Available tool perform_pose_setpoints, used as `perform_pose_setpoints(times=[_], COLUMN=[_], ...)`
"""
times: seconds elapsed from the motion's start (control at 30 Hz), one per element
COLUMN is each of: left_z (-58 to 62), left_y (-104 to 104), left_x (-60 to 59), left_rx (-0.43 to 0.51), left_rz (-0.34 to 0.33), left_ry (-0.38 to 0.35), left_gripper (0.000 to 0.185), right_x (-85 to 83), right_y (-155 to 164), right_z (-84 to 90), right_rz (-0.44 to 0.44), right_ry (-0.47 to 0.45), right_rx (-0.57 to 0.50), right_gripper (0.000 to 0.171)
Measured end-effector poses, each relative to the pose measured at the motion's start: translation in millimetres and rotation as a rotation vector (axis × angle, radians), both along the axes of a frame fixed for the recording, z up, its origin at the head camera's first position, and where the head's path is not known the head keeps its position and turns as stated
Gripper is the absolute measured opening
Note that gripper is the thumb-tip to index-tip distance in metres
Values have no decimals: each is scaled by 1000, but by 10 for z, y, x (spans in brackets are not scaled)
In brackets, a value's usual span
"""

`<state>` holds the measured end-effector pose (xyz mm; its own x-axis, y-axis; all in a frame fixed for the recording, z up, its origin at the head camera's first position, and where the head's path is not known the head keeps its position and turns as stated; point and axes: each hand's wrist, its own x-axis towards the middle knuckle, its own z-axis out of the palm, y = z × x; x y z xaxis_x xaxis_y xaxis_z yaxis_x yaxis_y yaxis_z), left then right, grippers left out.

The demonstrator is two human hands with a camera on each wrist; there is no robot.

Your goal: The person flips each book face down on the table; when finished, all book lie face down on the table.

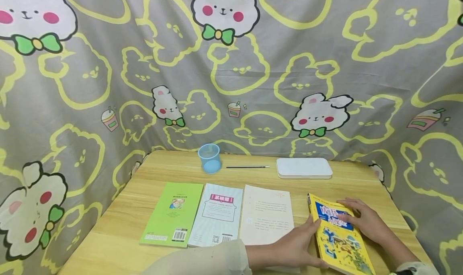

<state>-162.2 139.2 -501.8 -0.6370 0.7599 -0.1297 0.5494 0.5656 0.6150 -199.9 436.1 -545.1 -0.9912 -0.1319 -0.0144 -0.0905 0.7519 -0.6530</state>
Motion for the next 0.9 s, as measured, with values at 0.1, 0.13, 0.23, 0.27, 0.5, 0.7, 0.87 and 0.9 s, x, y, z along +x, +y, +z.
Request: perform_pose_setpoints(times=[0.1, 0.13, 0.23, 0.27, 0.5, 0.7, 0.87, 0.9], left_z=[1, 0, 9, 14, 38, 69, 78, 81], left_y=[-7, -9, -10, -10, -20, -34, -41, -44], left_x=[-1, -2, -6, -7, 6, 0, 1, 4], left_rx=[59, 80, 146, 166, 320, 415, 445, 444], left_rz=[20, 28, 62, 72, 116, 79, 53, 49], left_ry=[-53, -77, -163, -180, -285, -304, -262, -248], left_gripper=[107, 107, 107, 108, 111, 112, 113, 113], right_x=[-5, -6, -12, -15, -12, -2, 5, 8], right_y=[1, 1, 2, 1, -22, -24, -40, -48], right_z=[4, 11, 33, 39, 64, 73, 109, 119], right_rz=[-1, 1, -3, -5, 3, 21, 38, 42], right_ry=[0, -2, -14, -18, -26, -18, -33, -31], right_rx=[-15, -18, -15, -12, -35, -36, -10, -1], right_gripper=[65, 65, 66, 66, 64, 62, 62, 62])
